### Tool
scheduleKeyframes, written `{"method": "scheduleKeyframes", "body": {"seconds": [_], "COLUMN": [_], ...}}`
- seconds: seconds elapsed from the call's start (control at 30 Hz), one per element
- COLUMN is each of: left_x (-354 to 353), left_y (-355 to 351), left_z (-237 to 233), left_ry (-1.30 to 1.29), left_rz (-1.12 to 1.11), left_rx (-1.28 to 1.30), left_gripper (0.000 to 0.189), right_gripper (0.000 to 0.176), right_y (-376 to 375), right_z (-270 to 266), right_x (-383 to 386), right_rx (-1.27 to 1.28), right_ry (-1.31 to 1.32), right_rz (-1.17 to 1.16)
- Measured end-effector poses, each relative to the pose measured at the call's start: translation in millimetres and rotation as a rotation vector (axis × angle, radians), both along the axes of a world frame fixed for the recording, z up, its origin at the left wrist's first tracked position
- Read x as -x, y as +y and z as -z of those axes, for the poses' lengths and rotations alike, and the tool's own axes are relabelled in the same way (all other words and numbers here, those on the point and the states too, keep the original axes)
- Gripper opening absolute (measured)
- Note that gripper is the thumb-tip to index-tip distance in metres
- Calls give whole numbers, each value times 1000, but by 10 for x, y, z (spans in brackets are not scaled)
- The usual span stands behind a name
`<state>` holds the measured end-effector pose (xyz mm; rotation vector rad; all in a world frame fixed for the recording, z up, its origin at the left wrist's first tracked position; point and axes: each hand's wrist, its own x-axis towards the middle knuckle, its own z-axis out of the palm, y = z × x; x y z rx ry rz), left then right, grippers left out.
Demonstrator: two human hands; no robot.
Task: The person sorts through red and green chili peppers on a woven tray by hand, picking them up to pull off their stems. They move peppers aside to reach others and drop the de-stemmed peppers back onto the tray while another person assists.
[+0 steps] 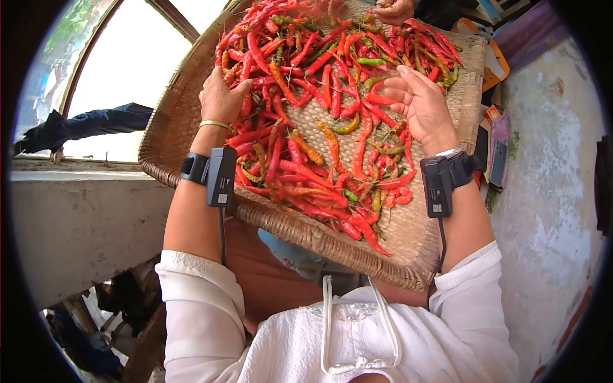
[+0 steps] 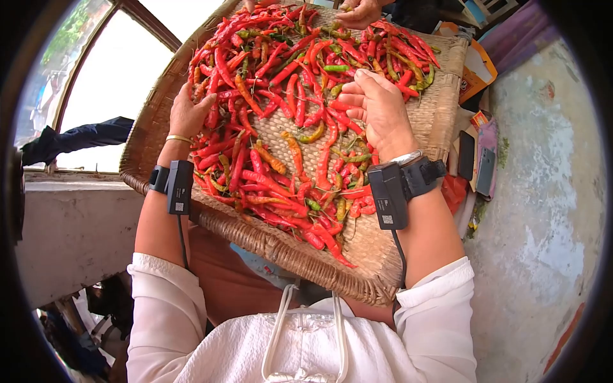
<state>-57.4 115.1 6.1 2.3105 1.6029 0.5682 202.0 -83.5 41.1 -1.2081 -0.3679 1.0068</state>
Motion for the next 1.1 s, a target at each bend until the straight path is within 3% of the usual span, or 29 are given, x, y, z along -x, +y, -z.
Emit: {"method": "scheduleKeyframes", "body": {"seconds": [0.1,0.2,0.3,0.63,1.1], "left_x": [-15,-67,-62,-308,-428], "left_y": [85,13,-19,-771,-1233], "left_z": [163,189,243,-208,-311], "left_ry": [137,129,-51,74,188], "left_rz": [15,106,292,620,936], "left_rx": [183,195,336,275,150], "left_gripper": [78,79,76,56,57], "right_gripper": [27,27,25,21,22], "right_y": [7,-9,11,3,7], "right_z": [-33,-31,-22,78,155], "right_x": [209,383,334,364,313], "right_rx": [151,179,214,212,221], "right_ry": [-101,-259,-302,-563,-848], "right_rz": [-316,-429,-450,-571,-560]}}
